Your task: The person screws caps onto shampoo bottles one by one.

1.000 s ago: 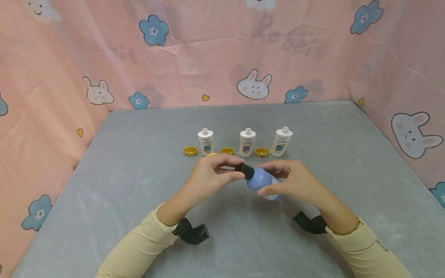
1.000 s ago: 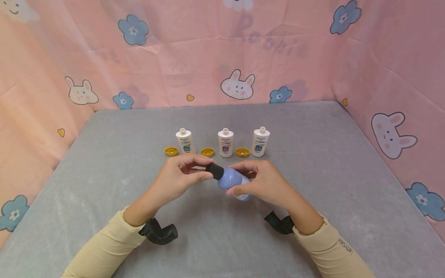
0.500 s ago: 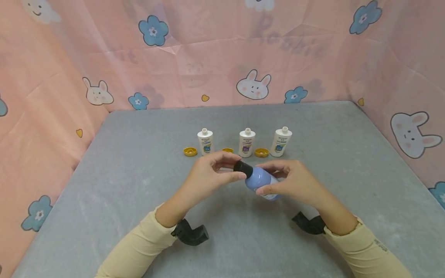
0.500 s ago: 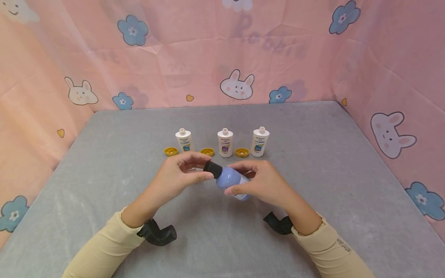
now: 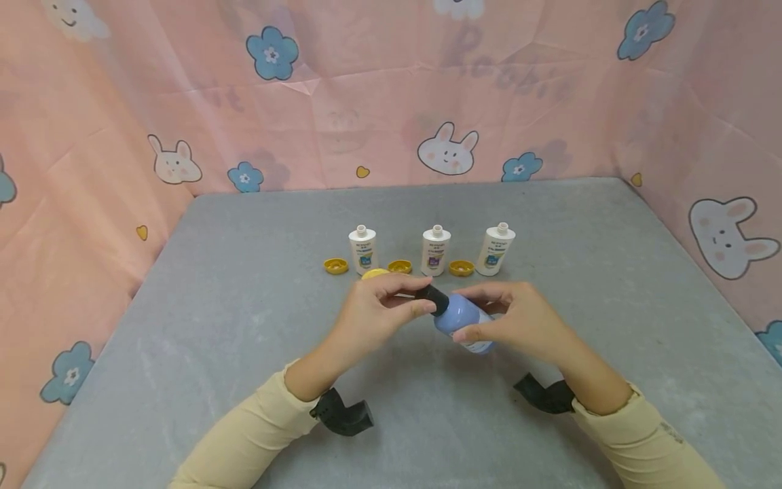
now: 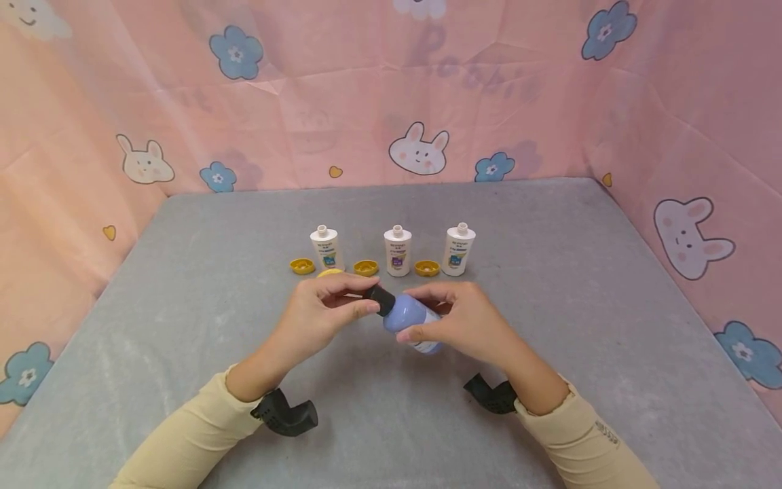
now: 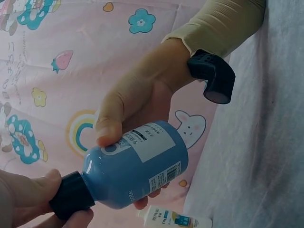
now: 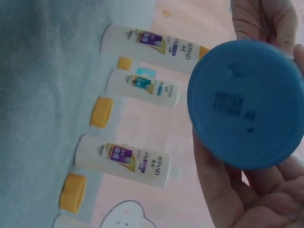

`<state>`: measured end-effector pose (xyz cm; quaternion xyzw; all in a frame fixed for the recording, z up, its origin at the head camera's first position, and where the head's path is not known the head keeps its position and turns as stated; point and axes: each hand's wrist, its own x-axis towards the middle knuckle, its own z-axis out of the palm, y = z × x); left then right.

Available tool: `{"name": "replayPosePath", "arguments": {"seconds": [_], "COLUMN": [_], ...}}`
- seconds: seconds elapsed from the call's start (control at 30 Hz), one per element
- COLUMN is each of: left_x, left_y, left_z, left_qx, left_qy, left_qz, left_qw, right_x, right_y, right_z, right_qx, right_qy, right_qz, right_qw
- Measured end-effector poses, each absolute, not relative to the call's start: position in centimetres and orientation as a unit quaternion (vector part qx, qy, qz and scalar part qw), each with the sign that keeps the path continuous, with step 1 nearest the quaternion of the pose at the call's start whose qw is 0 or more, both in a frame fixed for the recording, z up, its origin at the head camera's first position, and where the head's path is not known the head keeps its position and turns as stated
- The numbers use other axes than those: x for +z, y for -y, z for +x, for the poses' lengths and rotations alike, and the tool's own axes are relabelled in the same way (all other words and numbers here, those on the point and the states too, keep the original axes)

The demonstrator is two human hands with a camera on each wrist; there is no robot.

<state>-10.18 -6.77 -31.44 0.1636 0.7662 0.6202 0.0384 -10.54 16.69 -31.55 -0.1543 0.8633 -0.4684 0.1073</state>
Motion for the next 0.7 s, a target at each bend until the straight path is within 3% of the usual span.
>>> {"name": "replayPosePath", "arguments": {"seconds": [0.2,0.4,0.7], "left_x": [-31.2,-30.9,-30.2], "left_y": [6.9,7.2,7.6], "left_z": [-10.0,-10.1,-10.1], "left_qx": [0.623,0.633,0.639], "left_qy": [-0.748,-0.729,-0.747], "left_qz": [0.227,0.257,0.17], "left_qw": [0.024,0.043,0.072], "right_x": [-31.3,-31.2,-31.1], "right_y": [-17.0,-17.1,-16.9], "right_z": [-10.5,-10.4,-10.3], "right_qx": [-0.478,-0.495,-0.48], "right_qy": [-0.854,-0.842,-0.854], "right_qz": [-0.168,-0.169,-0.157], "right_qw": [0.119,0.128,0.126]}}
